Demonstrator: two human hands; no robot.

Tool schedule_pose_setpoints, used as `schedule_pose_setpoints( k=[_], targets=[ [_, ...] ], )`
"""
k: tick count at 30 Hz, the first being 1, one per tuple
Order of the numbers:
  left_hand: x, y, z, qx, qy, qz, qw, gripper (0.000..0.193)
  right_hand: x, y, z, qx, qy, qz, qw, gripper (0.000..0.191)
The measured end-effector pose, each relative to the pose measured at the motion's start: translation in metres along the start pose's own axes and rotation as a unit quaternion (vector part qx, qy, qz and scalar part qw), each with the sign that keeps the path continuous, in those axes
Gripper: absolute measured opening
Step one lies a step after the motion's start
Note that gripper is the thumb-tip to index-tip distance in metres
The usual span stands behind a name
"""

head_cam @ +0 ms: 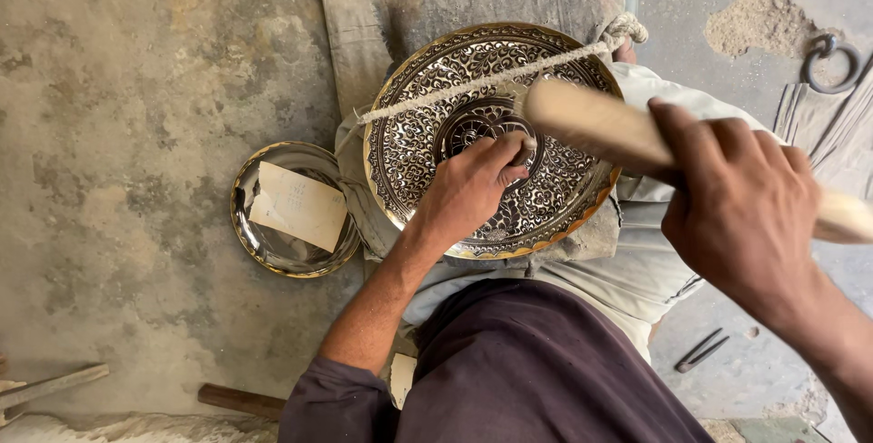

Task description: The person sits on the floor with an engraved brass plate on their lap and hammers a small punch against the plate's surface using a wooden mallet, repositioning the punch by hand between strikes to work the decorative pattern across the plate.

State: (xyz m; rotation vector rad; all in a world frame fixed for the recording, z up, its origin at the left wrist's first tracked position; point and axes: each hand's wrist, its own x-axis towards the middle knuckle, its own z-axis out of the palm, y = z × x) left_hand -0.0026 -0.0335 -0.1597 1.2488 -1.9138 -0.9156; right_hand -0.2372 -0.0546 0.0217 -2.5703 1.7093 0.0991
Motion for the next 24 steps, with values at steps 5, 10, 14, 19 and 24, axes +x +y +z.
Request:
schedule_pose_setpoints(
  k=[5,10,14,19,24],
  targets=[
    [0.0,0.006,-0.005,-0.001,0.0,-0.018,1.0,0.036,-0.003,0.005,0.004,0.185,0.006,0.077,0.98,0.065],
    [0.003,0.006,-0.005,-0.025,-0.006,-0.017,1.0,0.035,-0.002,0.005,0.017,0.18,0.019,0.049,0.982,0.054],
    [0.001,0.006,-0.007,-0.021,-0.007,-0.017,1.0,0.034,-0.003,0.004,0.015,-0.142,-0.053,0.0,0.988,0.047],
    [0.002,0.007,-0.01,-0.011,-0.007,-0.016,1.0,0.037,-0.004,0.009,0.015,0.137,0.035,0.043,0.989,0.055],
    [0.001,0.01,-0.016,-0.014,-0.003,-0.004,1.0,0.035,-0.007,0.009,0.025,-0.035,-0.022,0.033,0.999,0.05]
  ],
)
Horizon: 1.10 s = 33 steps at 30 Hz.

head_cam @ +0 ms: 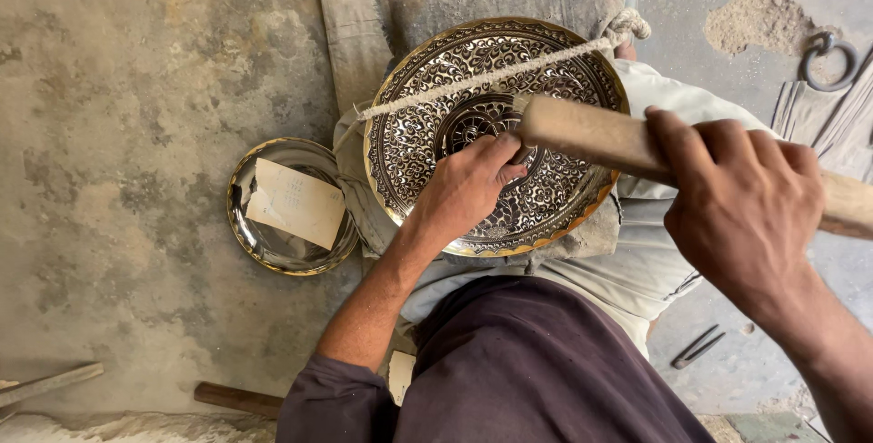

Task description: The person sits on the floor with an engraved brass plate on their lap and hammers a small punch against the plate's surface using a wooden mallet, repositioning the punch by hand between strikes to work the decorative pattern across the plate.

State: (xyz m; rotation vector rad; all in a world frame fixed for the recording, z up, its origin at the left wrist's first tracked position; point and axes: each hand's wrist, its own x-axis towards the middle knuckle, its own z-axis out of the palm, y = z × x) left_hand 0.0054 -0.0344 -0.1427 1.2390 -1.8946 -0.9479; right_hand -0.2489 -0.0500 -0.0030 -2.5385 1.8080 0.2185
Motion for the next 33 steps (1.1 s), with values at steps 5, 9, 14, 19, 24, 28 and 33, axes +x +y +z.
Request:
schedule_pose_setpoints(
  k=[5,9,14,19,24,28,33],
  targets=[
    [0.002,0.0,-0.006,-0.014,0.0,0.004,1.0,0.033,-0.001,-0.002,0.002,-0.011,-0.011,-0.011,1.0,0.05],
    [0.005,0.001,-0.007,-0.008,-0.012,-0.004,1.0,0.031,-0.003,-0.002,-0.004,0.071,0.041,0.001,0.997,0.057],
    [0.007,0.0,-0.008,0.005,-0.027,0.005,1.0,0.03,-0.007,-0.005,-0.003,-0.051,0.024,-0.001,0.998,0.054],
    [0.016,-0.003,-0.01,-0.002,-0.097,0.009,0.995,0.029,-0.017,-0.008,0.013,0.056,0.052,0.022,0.997,0.054],
    [0.021,0.002,-0.016,-0.014,-0.097,0.044,0.994,0.034,-0.04,-0.001,0.039,0.371,0.069,0.134,0.916,0.048],
    [0.031,0.01,-0.013,0.027,-0.176,0.025,0.984,0.034,-0.055,0.0,0.067,0.197,0.081,0.108,0.971,0.057],
    [0.037,0.014,-0.016,0.047,-0.185,0.046,0.981,0.034,-0.072,-0.012,0.088,0.325,0.096,0.171,0.925,0.054]
  ],
)
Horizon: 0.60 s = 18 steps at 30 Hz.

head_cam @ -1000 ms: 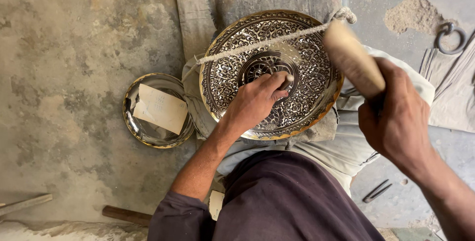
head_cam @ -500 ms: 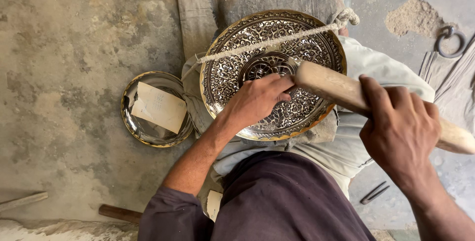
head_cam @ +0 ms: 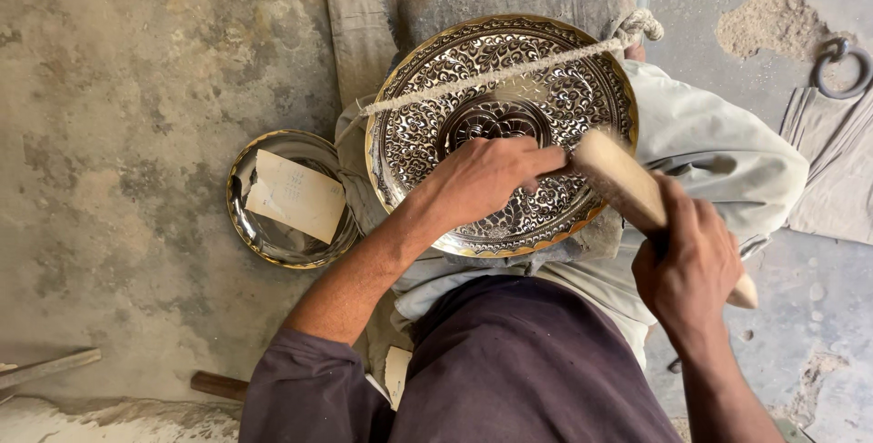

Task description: The person sits on the floor with an engraved brass plate on their lap and hammers a small punch against the plate's surface using a wooden mallet, repositioning the punch by hand between strikes to work the decorative pattern across the plate.

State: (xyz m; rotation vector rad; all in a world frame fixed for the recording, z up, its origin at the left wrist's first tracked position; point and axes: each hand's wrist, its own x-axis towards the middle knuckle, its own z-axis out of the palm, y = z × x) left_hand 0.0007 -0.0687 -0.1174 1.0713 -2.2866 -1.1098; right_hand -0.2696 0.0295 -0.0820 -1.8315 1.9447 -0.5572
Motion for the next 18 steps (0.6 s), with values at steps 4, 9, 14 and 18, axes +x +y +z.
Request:
schedule_pose_setpoints(
  k=[4,9,14,18],
  targets=[
    [-0.002,0.003,0.0,-0.012,-0.012,-0.018,1.0,0.036,-0.002,-0.002,0.0,0.053,0.006,0.025,0.998,0.058],
    [-0.018,-0.002,0.009,-0.05,0.082,-0.018,0.995,0.03,0.017,-0.019,-0.007,-0.075,0.003,-0.051,0.996,0.06],
    [-0.037,-0.003,0.033,-0.048,0.234,-0.059,0.969,0.024,0.051,-0.063,-0.034,-0.326,-0.034,-0.214,0.92,0.058],
    [-0.055,-0.001,0.059,-0.102,0.36,-0.087,0.923,0.018,0.072,-0.111,-0.052,-0.319,-0.019,-0.299,0.899,0.053]
  ],
)
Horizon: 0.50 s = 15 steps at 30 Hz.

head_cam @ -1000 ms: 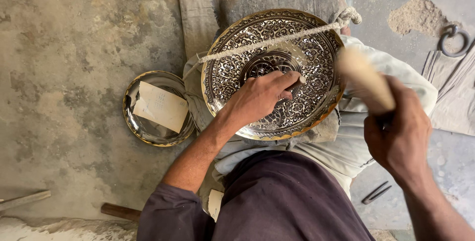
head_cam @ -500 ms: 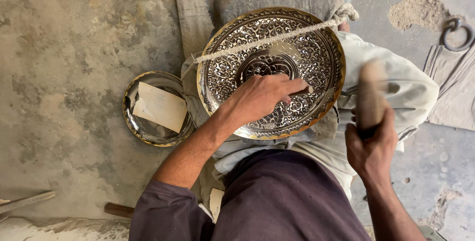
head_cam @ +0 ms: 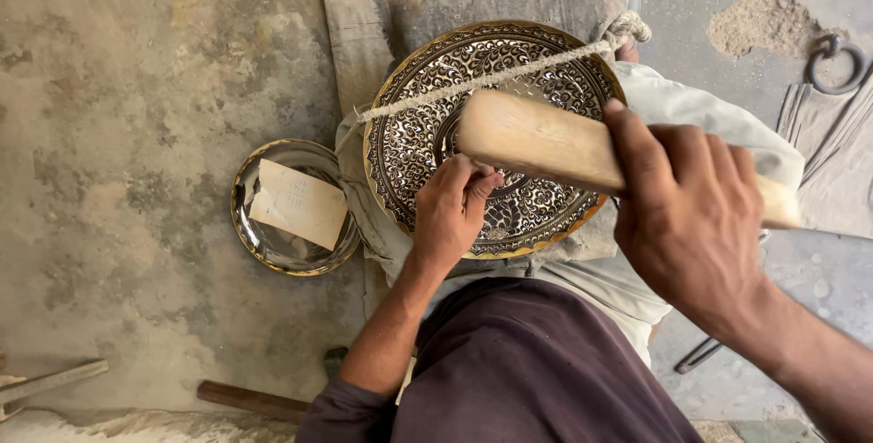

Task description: The person sits on the floor with an engraved brass plate on their lap and hammers a small punch against the plate's surface using a wooden mallet, repositioning the punch by hand between strikes to work the decorative pattern across the plate.

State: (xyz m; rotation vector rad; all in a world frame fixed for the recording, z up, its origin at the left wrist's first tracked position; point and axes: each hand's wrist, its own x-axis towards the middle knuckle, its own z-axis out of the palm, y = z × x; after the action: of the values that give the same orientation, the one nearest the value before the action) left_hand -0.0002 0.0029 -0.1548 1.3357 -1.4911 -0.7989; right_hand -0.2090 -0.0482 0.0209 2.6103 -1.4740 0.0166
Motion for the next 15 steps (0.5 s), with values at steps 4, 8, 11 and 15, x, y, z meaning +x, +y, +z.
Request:
schedule_pose_setpoints(
  k=[4,8,11,15],
  targets=[
    [-0.031,-0.01,0.01,0.001,0.087,-0.086,0.992,0.02,0.024,-0.013,-0.028,-0.054,-0.012,-0.097,0.994,0.054],
    [-0.036,-0.021,0.015,0.09,0.102,-0.071,0.988,0.011,0.033,-0.022,-0.032,0.142,-0.036,-0.062,0.987,0.065],
    [-0.032,-0.013,0.01,-0.002,0.108,-0.112,0.988,0.02,0.033,-0.026,-0.026,-0.001,-0.022,-0.092,0.996,0.057],
    [-0.017,0.005,-0.002,0.021,0.068,-0.043,0.997,0.019,0.024,-0.018,-0.022,-0.026,-0.003,-0.066,0.997,0.055]
  ],
)
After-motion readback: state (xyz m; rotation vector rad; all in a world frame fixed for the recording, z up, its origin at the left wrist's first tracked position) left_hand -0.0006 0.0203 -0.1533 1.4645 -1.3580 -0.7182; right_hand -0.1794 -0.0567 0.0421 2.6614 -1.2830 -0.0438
